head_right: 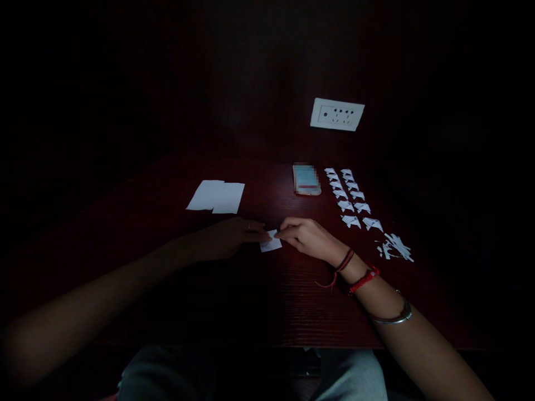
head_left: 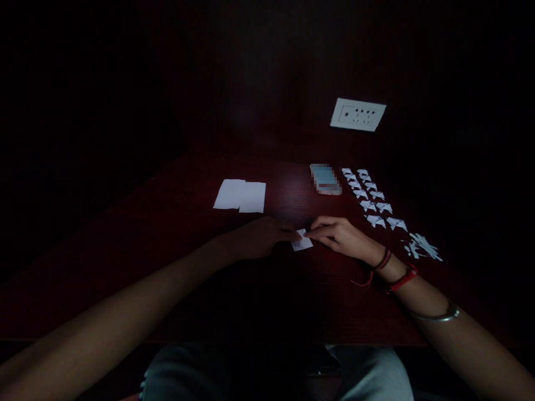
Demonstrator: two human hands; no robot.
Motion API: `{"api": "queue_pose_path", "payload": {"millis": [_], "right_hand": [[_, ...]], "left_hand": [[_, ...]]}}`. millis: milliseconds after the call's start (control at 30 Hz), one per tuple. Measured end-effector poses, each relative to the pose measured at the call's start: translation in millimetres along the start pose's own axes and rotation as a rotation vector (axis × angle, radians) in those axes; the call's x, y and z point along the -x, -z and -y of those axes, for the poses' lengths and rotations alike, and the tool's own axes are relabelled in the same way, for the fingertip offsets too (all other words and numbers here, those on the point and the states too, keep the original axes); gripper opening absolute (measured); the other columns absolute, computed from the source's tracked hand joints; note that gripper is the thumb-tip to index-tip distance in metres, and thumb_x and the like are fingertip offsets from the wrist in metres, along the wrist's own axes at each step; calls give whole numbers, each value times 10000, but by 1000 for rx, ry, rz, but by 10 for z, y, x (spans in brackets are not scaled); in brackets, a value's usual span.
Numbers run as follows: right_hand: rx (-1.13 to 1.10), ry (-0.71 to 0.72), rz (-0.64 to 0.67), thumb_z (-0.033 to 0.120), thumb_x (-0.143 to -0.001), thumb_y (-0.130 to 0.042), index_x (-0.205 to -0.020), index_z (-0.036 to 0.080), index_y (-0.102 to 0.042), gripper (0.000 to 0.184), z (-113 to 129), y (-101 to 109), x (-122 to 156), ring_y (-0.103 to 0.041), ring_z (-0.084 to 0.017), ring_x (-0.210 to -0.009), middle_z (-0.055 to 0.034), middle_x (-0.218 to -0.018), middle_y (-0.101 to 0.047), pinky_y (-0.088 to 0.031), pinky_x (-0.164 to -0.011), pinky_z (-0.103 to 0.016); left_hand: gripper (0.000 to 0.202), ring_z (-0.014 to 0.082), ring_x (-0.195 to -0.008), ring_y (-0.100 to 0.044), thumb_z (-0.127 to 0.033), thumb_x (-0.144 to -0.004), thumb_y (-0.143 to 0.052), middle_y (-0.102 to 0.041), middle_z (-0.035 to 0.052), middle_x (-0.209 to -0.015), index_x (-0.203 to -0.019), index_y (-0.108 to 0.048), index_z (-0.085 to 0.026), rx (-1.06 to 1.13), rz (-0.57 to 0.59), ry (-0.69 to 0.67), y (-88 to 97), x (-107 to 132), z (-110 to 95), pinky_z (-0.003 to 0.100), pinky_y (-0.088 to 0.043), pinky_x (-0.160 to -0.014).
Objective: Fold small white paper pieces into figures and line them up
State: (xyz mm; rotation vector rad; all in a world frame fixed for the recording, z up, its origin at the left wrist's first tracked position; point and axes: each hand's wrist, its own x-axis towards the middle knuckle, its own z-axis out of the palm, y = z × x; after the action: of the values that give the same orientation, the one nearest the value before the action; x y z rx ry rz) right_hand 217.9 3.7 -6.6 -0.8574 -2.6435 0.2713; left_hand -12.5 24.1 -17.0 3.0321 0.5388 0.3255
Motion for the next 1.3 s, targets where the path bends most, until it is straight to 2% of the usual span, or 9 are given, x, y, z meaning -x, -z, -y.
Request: {"api": "queue_pose_path", "payload": {"millis": [267,500,667,800,933,1033,1167,1300], "right_hand": [[209,63,80,147,-795,-404,-1005,190,-576,275,41,-26,-23,-529,-146,-873,-47,-995,-557,-419,-770,-270],[308,73,111,134,-773,-410,-957,189,-592,264,97,39,-15,-544,-145,-829,-44,-937,-583,-420,-754,-273],[272,24,74,140,-760,-421,-893,176,-611,235,101,74,23,-550,-142,-808,-41,-889,-590,-426,-742,-269],[175,-9,-27,165,-767,-425,-998,170,-572,274,87,69,12,-541,-134,-826,-49,-955,-565,-433,-750,-261],[136,25,14,159,-758,-444,-1005,185,-573,280,60,35,-26,-529,-142,-872,-44,-998,-554,-428,-788,-285],[107,25,41,170,-771,-440,-955,175,-596,241,50,15,-49,-527,-147,-881,-49,-990,-562,-425,-800,-294],[15,-13,11,169,-785,-433,-892,176,-609,206,70,13,-63,-533,-139,-859,-47,-940,-580,-419,-797,-284],[-110,-97,-26,204,-760,-490,-812,165,-614,140,84,19,-56,-548,-115,-728,-40,-861,-587,-436,-685,-243]], "left_hand": [[601,127,-1028,-438,62,-654,-372,-463,-7,-1161,-1160,-414,-260,38,-8,-33,-33,-7,53,263,-362,-845],[608,140,-1051,-425,63,-633,-381,-459,-10,-1170,-1149,-427,-257,8,8,-23,-21,6,44,273,-347,-852],[598,140,-1104,-386,71,-648,-372,-460,-17,-1180,-1145,-426,-256,-4,-5,-24,17,21,19,271,-328,-856],[548,150,-1151,-337,45,-694,-388,-465,-10,-1184,-1152,-409,-254,-52,-12,-61,29,43,42,303,-296,-881],[482,167,-1159,-328,3,-752,-372,-437,15,-1213,-1167,-394,-241,-118,-23,-85,67,47,74,330,-294,-884],[434,174,-1124,-369,-31,-778,-365,-422,40,-1222,-1168,-400,-217,-165,-69,-63,114,35,6,335,-310,-873],[306,164,-996,-472,-147,-815,-395,-502,48,-1125,-1109,-459,-198,-180,-87,-27,115,18,-211,317,-346,-832],[258,174,-950,-501,-293,-837,-387,-539,55,-1056,-1033,-508,-178,-193,-78,25,70,15,-355,318,-362,-804]]}}
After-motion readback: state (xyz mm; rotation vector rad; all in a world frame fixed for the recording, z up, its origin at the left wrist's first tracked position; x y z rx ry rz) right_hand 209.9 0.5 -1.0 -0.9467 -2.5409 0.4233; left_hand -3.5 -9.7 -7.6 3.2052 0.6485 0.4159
